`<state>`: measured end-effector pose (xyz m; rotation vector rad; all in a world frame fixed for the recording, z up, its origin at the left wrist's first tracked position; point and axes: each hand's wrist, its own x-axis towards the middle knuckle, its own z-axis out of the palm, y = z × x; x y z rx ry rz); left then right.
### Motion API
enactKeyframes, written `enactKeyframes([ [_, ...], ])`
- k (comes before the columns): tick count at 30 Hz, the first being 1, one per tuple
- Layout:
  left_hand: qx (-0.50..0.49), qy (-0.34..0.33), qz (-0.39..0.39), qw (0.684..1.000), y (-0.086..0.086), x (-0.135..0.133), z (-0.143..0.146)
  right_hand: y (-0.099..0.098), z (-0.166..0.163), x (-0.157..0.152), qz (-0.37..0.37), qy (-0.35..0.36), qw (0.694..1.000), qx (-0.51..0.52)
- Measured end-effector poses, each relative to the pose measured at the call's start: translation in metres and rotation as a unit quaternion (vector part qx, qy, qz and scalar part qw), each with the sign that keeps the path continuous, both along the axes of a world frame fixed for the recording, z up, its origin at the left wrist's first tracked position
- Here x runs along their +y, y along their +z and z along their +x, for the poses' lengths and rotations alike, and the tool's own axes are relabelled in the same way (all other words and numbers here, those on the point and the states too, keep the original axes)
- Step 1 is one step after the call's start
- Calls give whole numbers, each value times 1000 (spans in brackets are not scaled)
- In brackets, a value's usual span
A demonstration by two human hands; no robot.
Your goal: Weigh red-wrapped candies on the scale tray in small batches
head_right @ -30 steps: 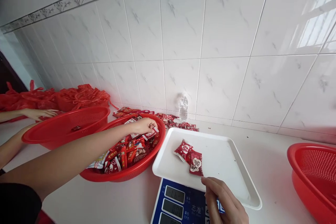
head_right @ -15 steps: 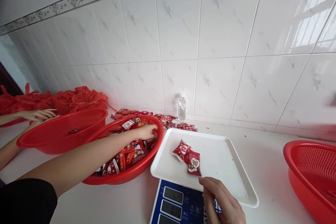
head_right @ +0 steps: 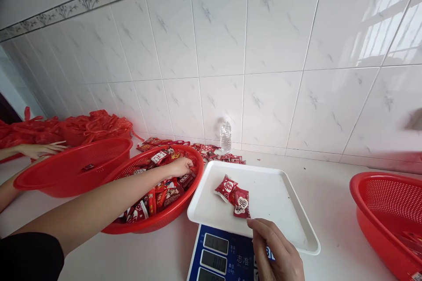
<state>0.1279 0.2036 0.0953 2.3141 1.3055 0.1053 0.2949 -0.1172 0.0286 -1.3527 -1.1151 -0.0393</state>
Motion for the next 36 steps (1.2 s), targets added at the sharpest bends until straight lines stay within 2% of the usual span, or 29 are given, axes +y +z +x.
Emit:
enactKeyframes([
  [3,-52,9,35,998,21,4,-2,2,1,0,5,0,1000,0],
  [6,-123,-3,56,991,49,4,0,5,7,0,16,15,998,-59],
  [9,-175,-51,29,983,69,-11,9,7,13,0,28,30,993,-107],
  [12,-166,-144,-39,975,74,-42,23,8,16,2,29,21,994,-105],
  [15,-91,-269,-78,956,70,-79,37,7,18,3,26,29,990,-133],
  [17,-49,-320,-74,943,66,-100,44,7,18,3,26,31,989,-143],
  [19,-27,-325,-50,944,63,-112,50,7,19,3,26,30,989,-145],
  [21,-26,-300,-10,954,60,-115,56,7,19,2,28,28,988,-146],
  [26,-96,-248,48,963,42,-113,66,12,16,2,37,29,987,-151],
  [29,-93,-273,63,956,27,-125,68,15,14,2,43,33,987,-150],
  [33,3,-300,37,953,8,-145,73,16,12,1,45,45,987,-149],
  [36,27,-340,77,937,-1,-146,82,17,12,1,44,48,987,-148],
])
